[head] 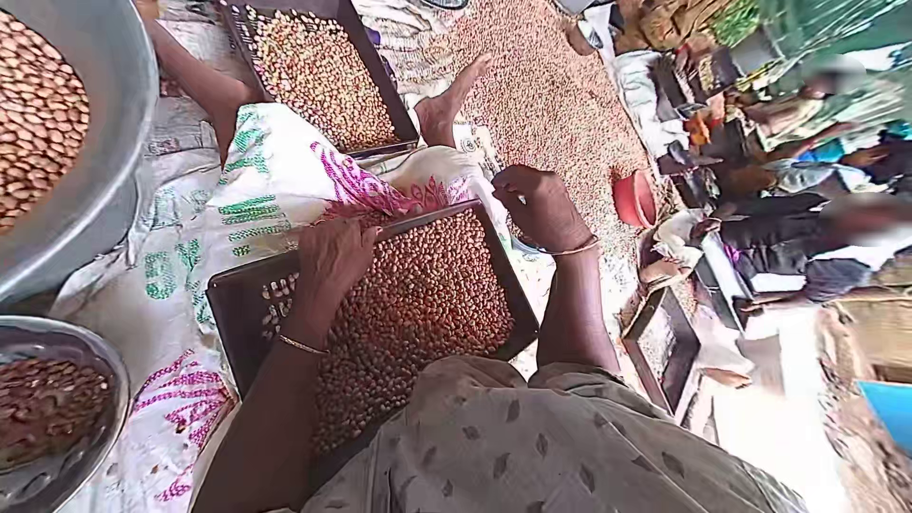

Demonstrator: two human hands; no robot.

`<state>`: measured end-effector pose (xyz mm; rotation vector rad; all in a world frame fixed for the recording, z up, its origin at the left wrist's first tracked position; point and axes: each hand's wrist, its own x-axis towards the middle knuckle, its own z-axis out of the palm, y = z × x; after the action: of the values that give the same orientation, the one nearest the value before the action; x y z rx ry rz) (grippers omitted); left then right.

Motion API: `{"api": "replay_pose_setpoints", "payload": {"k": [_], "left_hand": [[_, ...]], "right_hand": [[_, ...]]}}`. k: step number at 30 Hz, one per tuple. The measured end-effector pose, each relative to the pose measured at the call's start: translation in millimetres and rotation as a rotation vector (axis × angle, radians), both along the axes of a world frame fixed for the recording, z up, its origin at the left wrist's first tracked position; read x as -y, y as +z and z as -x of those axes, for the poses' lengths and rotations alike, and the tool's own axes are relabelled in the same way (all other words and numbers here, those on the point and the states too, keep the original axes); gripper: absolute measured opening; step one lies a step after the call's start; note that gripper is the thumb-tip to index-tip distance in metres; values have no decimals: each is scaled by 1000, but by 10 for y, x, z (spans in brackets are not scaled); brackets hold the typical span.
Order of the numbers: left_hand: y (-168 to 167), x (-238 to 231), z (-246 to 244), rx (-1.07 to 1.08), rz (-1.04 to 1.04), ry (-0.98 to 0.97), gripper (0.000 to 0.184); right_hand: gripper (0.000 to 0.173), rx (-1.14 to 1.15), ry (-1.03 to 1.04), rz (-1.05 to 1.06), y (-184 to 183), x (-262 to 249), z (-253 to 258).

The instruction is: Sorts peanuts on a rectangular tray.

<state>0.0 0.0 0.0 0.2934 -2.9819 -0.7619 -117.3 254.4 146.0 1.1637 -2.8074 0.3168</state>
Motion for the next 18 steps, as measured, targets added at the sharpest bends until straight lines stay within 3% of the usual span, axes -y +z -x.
{"api": "replay_pose_setpoints", "payload": {"k": [2,4,8,12,15,18], "left_hand": [[-50,-24,-9,-42,27,-13,56],[-42,-60,-21,-69,51,-15,55],[-54,-103,-3,-80,79,-22,55],[20,10,-54,-177,-107,-48,45],[240,157,-393,-135,-156,119,54],[188,362,-1026,-46,-39,381,68]], "right_hand": [[28,-29,-232,-43,34,-426,110],[29,-34,-290,17,-56,-745,146],[26,116,-279,244,-645,-1116,7],[31,351,-432,308,-1168,-1259,-351],[47,601,-429,374,-1438,-1448,-484],[43,816,-304,442,-1471,-1632,-502]]}}
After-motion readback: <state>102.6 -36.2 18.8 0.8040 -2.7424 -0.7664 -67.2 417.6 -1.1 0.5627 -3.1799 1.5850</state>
